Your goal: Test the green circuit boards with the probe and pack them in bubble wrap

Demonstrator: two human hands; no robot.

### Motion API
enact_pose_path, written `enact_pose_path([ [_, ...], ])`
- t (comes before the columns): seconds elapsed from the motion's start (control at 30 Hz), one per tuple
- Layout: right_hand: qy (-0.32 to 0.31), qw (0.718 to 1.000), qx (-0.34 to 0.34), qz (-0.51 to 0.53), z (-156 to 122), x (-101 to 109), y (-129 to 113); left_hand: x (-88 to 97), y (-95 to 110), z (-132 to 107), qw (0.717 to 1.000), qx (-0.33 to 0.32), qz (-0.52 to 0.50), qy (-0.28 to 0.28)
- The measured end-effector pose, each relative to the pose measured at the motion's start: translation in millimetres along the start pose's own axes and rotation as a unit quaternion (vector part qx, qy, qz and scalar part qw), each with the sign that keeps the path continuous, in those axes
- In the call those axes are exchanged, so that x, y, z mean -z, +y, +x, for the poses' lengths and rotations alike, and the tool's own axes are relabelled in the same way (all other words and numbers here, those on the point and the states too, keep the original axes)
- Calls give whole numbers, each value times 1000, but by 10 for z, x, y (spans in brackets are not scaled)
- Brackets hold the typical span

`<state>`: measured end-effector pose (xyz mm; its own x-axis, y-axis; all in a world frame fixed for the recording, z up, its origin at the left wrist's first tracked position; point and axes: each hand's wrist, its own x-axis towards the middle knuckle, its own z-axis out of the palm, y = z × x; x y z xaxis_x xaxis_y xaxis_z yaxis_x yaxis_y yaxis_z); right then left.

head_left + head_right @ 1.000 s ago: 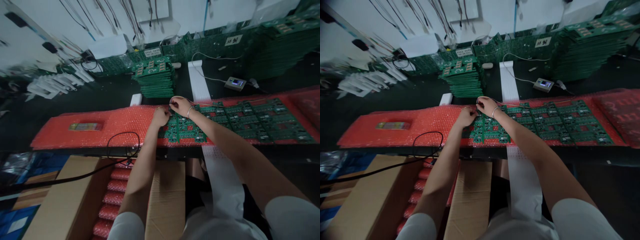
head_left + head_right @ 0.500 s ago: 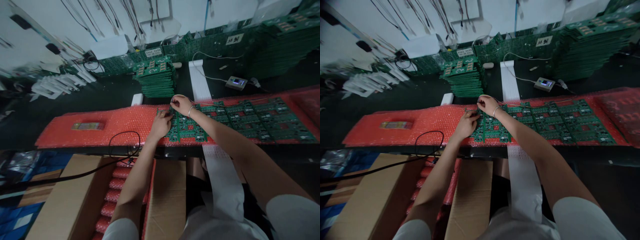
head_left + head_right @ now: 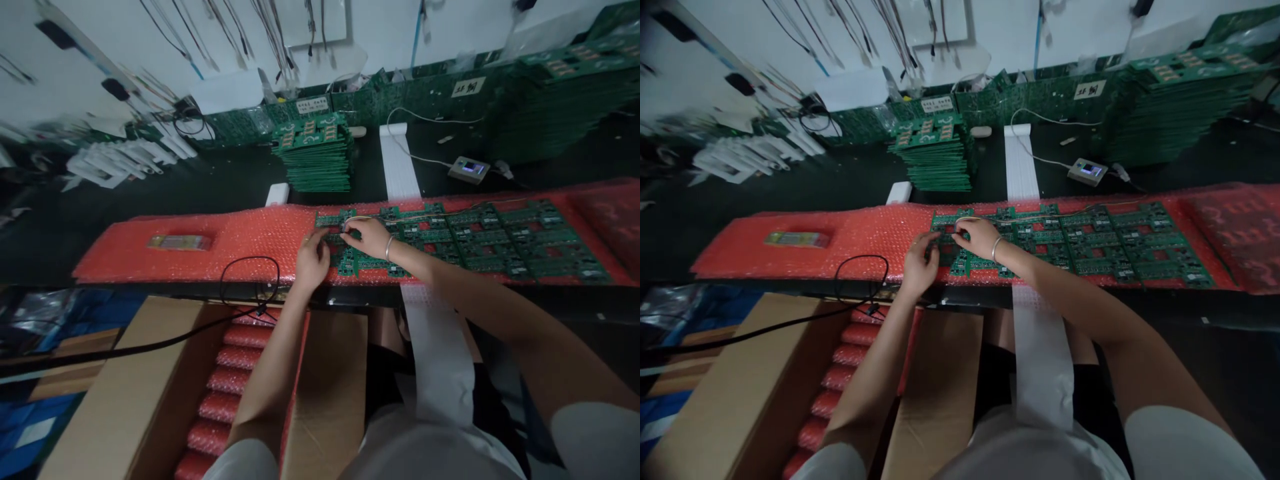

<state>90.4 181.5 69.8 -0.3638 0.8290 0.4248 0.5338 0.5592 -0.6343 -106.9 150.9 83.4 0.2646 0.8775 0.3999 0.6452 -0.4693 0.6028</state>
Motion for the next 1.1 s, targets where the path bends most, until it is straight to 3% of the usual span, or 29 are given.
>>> enact_pose_path([
  [0.13, -21, 999, 16, -17, -16, -72, -16, 84, 165, -385, 999, 3, 2, 46],
  [0.33, -33, 998, 46, -32, -68, -95, -33, 143, 360, -793, 997, 15, -14, 69],
  [0.7, -75, 992, 87, -60, -80, -43, -32, 19, 639, -1027, 998, 10, -63, 27],
  [0.87, -67, 995, 65, -44, -83, -67, 7, -249, 927, -989, 989, -38, -124, -71],
  [1.0, -58, 996, 59, -27, -75, -84, 37, -646, 1105, -959, 969, -109, -160, -153],
  [1.1, -66, 996, 57, -30, -69, -72, 37, -956, 1137, -1007, 966, -134, -122, -183],
])
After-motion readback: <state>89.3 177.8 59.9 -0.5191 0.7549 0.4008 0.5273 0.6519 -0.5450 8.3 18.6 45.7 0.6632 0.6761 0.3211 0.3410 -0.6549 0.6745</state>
